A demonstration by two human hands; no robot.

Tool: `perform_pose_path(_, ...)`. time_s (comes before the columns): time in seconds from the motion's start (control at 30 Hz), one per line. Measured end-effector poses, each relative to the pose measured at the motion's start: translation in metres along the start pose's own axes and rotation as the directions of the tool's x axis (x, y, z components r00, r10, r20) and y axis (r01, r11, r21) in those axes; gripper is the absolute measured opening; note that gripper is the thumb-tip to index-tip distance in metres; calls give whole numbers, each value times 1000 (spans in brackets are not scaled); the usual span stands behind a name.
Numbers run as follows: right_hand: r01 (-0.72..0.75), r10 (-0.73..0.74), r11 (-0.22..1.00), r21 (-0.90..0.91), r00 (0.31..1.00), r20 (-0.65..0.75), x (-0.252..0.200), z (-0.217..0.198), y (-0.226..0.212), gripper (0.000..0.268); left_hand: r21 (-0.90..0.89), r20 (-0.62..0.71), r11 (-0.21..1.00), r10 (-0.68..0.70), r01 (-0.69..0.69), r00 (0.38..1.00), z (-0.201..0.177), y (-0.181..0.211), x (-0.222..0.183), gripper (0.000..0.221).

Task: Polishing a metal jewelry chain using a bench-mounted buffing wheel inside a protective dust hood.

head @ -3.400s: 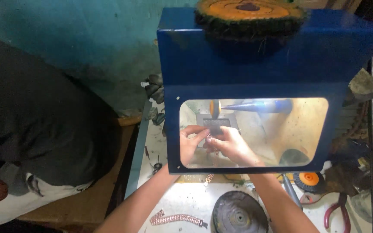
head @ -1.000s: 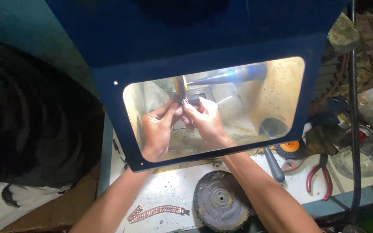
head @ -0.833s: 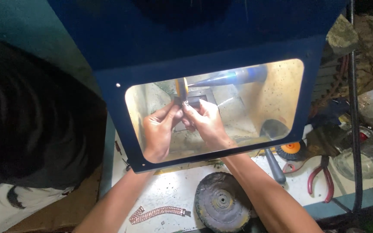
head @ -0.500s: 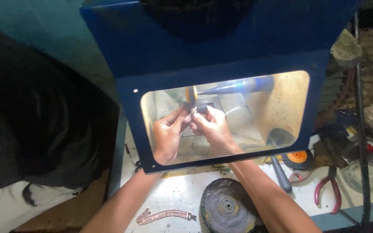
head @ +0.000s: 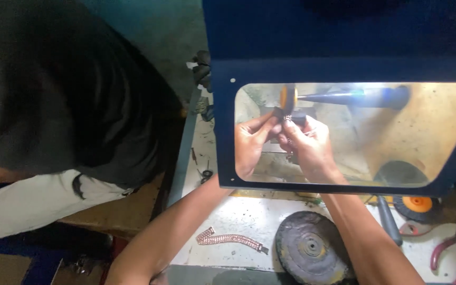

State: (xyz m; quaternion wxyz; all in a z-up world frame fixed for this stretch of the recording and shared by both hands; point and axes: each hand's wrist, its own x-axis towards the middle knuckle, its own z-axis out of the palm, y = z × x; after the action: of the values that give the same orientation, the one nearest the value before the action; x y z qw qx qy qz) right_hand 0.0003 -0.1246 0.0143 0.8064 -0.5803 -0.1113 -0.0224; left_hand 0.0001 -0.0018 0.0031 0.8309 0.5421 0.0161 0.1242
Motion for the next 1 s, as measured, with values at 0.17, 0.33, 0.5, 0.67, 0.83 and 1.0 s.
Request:
perform_pose_path(0.17, 11, -11, 1000, 6, 1000, 29, 4, -5, 16, 4, -55, -9, 998, 26, -27, 1000, -1, 8, -7, 31)
perform_pose_path(0.33, 2, -3, 999, 54, 1000, 21, -3, 7, 2, 5, -142, 51, 989, -20, 27, 998, 0, 19, -16, 31)
perform_pose_path(0.5, -8, 8, 1000, 22, 1000, 21, 2, -1, 13, 9, -118, 72, 987, -100, 108, 992, -3, 21, -14, 30)
perform_pose_path(0.67, -14, 14, 1000, 5, 1000, 23, -4, 5, 2, 12, -99, 72, 990, -93, 100, 993, 0, 37, -24, 36)
perform_pose_path(0.83, 11, -11, 1000, -3, 1000, 11, -2, -1, 10, 12, -156, 114, 979, -116, 133, 987, 0, 31, -20, 31)
perform_pose_path(1.0, 41, -39, 999, -34, 998, 48, 0, -3, 8, 14, -69, 68, 990, -121, 125, 990, -2, 26, -12, 29)
